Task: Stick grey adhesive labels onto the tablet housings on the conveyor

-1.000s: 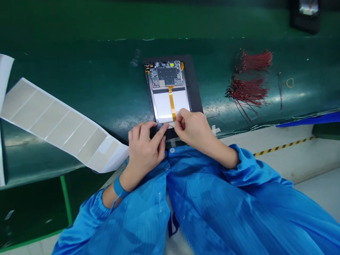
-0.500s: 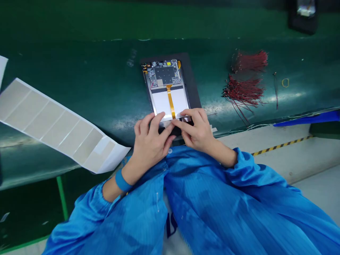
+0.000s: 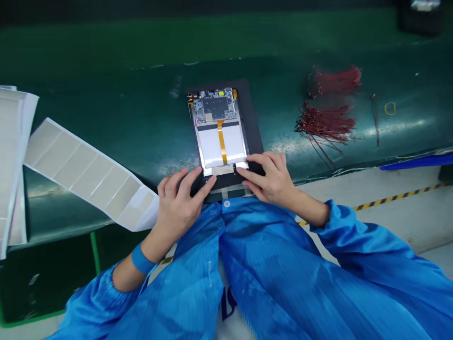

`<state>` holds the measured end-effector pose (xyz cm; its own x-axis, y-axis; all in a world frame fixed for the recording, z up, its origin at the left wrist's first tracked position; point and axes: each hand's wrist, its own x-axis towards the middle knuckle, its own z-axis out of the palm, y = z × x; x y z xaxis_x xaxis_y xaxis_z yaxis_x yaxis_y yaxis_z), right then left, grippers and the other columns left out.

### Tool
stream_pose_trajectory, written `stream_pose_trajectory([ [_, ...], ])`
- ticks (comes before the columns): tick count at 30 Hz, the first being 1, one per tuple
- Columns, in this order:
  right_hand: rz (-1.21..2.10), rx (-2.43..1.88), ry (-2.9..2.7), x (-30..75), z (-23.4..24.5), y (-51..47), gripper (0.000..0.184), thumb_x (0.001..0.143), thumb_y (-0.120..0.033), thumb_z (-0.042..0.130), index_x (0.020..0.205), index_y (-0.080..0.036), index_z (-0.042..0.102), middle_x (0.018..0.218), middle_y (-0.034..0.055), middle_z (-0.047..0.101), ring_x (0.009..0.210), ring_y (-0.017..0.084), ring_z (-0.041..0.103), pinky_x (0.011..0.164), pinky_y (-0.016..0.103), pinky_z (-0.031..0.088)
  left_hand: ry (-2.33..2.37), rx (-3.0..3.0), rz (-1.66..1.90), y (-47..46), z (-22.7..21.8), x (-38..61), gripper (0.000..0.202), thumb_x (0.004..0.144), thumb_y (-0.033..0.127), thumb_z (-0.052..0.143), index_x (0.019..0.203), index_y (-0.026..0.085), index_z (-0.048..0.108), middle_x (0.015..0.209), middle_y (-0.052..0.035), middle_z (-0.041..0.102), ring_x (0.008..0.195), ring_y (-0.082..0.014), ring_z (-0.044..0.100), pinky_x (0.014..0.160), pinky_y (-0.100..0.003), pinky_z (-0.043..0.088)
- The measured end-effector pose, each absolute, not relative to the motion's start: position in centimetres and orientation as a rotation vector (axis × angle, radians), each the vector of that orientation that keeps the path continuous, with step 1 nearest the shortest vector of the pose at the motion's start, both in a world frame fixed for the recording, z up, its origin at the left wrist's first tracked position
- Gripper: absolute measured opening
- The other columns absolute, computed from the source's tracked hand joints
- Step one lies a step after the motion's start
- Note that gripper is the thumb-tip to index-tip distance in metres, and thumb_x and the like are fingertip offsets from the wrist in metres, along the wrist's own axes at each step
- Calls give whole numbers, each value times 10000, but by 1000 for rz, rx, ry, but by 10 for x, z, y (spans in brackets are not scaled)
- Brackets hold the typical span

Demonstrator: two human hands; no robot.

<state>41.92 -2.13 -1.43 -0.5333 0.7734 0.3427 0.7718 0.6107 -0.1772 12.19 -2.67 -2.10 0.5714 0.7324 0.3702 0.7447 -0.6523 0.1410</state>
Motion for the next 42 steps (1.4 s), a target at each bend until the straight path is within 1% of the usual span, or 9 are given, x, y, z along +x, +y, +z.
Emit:
stream_pose_trajectory([
  [4, -68, -1037, -2593, 406, -10, -16, 399, 1067, -427, 609, 1420, -250, 667, 1422, 123, 701, 1323, 297, 541, 1021, 450, 405, -1283, -2854, -681, -26, -20, 124, 564, 990, 209, 702, 1538, 224, 569, 1497, -223, 611, 1335, -379, 583, 1066, -521, 484],
  [8, -214, -965, -2582, 384, -11, -5, 244, 1069, -316, 588, 1249, -216, 721, 1394, 113, 714, 1306, 276, 554, 1005, 434, 401, -1368, -2914, -728, -29, -11, 126, 587, 1016, 222, 639, 1578, 168, 479, 1516, -225, 597, 1306, -358, 609, 1075, -513, 513],
  [10, -264, -899, -2567, 379, -13, 0, 204, 1048, -256, 586, 1179, -187, 726, 1365, 113, 720, 1274, 278, 562, 992, 440, 398, -1434, -2917, -724, -23, 0, 122, 489, 1026, 228, 606, 1510, 190, 543, 1498, -186, 623, 1286, -346, 620, 1073, -513, 517],
  [13, -253, -794, -2612, 380, -16, 6, 190, 1034, -234, 571, 1139, -170, 717, 1352, 115, 718, 1242, 285, 562, 979, 451, 392, -1545, -2861, -676, 13, 23, 118, 243, 1057, 273, 537, 1222, 220, 707, 1283, -100, 741, 1152, -309, 669, 994, -486, 527],
  [15, -217, -777, -2637, 382, -16, 7, 201, 1045, -261, 561, 1145, -171, 710, 1344, 123, 718, 1235, 290, 555, 975, 458, 387, -1684, -2775, -559, 56, 39, 121, 268, 1067, 311, 488, 1075, 224, 741, 1137, -68, 762, 1070, -283, 679, 934, -464, 520],
  [23, -168, -831, -2534, 381, -19, 4, 223, 1040, -305, 595, 1160, -154, 709, 1277, 125, 734, 1213, 290, 565, 979, 451, 381, -2071, -2582, -10, 189, 54, 168, 226, 1019, 285, 575, 1114, 174, 747, 1038, -55, 726, 946, -209, 583, 919, -384, 463],
  [32, -162, -807, -2514, 383, -23, 6, 168, 1068, -231, 563, 1138, -159, 698, 1303, 99, 728, 1224, 271, 570, 987, 436, 376, -2006, -2522, 257, 199, 66, 194, 288, 933, 357, 652, 1091, 167, 801, 1064, -117, 724, 972, -273, 578, 948, -489, 491],
  [37, -180, -799, -2475, 383, -27, 6, 163, 1079, -225, 549, 1135, -151, 683, 1262, 94, 727, 1205, 267, 581, 975, 433, 383, -1751, -2726, 365, 209, 73, 179, 467, 891, 390, 501, 1174, 172, 802, 1072, -115, 675, 978, -284, 560, 956, -462, 467],
  [42, -160, -792, -2469, 384, -30, 5, 176, 1084, -199, 514, 1144, -154, 673, 1264, 108, 718, 1191, 270, 576, 958, 445, 395, -1500, -3001, 207, 215, 68, 154, 663, 902, 595, 378, 1228, 199, 798, 1120, -110, 651, 1010, -289, 530, 1028, -424, 405],
])
